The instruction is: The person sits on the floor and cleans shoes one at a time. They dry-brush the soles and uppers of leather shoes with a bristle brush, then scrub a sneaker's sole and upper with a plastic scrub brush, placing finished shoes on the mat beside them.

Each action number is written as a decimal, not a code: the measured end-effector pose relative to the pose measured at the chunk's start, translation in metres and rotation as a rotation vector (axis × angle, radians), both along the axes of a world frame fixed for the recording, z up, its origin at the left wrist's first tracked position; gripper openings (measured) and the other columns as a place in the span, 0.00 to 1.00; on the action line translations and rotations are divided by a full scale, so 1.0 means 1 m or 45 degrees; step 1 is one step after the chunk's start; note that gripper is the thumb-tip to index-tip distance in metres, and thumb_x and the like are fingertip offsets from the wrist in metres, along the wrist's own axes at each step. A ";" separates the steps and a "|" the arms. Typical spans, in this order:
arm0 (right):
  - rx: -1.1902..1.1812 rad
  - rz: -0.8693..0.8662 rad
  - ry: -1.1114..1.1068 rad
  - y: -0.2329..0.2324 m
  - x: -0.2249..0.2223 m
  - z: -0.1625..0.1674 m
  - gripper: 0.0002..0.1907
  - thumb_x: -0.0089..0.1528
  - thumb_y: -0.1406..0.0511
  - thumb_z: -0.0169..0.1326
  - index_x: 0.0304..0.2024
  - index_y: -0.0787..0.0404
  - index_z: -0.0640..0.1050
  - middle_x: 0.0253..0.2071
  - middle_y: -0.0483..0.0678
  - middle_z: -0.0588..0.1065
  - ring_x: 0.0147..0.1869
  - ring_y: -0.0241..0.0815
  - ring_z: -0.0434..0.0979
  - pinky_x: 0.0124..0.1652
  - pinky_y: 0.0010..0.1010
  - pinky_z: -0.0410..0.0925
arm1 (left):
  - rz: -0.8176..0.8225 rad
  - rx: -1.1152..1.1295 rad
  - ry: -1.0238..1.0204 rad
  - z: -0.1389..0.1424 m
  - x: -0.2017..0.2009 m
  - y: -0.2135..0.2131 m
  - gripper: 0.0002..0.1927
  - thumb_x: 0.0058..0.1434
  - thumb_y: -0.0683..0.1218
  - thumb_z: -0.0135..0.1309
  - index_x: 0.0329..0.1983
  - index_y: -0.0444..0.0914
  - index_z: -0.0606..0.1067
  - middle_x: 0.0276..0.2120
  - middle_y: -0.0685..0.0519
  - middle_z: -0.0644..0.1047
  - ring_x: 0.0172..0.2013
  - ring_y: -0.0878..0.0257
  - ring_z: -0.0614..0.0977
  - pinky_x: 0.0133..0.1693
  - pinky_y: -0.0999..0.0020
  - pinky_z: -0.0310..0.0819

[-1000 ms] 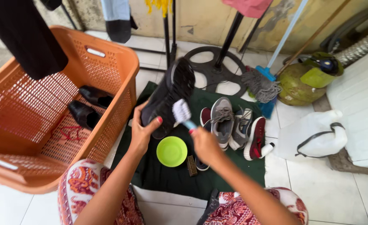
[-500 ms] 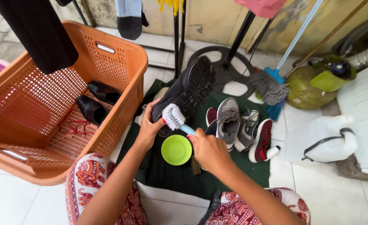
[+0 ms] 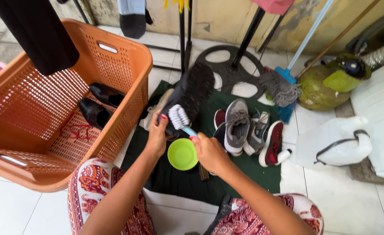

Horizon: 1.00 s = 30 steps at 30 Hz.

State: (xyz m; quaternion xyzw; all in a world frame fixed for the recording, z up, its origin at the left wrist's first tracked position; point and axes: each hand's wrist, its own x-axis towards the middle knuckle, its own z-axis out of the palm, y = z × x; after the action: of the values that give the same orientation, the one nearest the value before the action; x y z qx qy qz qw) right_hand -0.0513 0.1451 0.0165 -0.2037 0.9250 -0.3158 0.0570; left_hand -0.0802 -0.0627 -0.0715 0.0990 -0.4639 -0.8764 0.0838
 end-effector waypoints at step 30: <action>0.225 -0.355 0.496 0.061 -0.072 0.023 0.09 0.64 0.62 0.49 0.42 0.59 0.76 0.24 0.62 0.76 0.29 0.68 0.78 0.29 0.58 0.69 | -0.082 -0.021 0.346 0.062 0.023 -0.007 0.38 0.53 0.42 0.62 0.69 0.35 0.64 0.57 0.48 0.74 0.56 0.59 0.76 0.59 0.63 0.71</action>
State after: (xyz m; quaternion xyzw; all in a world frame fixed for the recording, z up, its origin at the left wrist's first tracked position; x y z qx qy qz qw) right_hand -0.1229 0.2057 0.0392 -0.1252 0.9617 -0.1934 -0.1487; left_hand -0.0571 -0.0694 -0.0097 -0.0363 -0.4585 -0.8800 0.1183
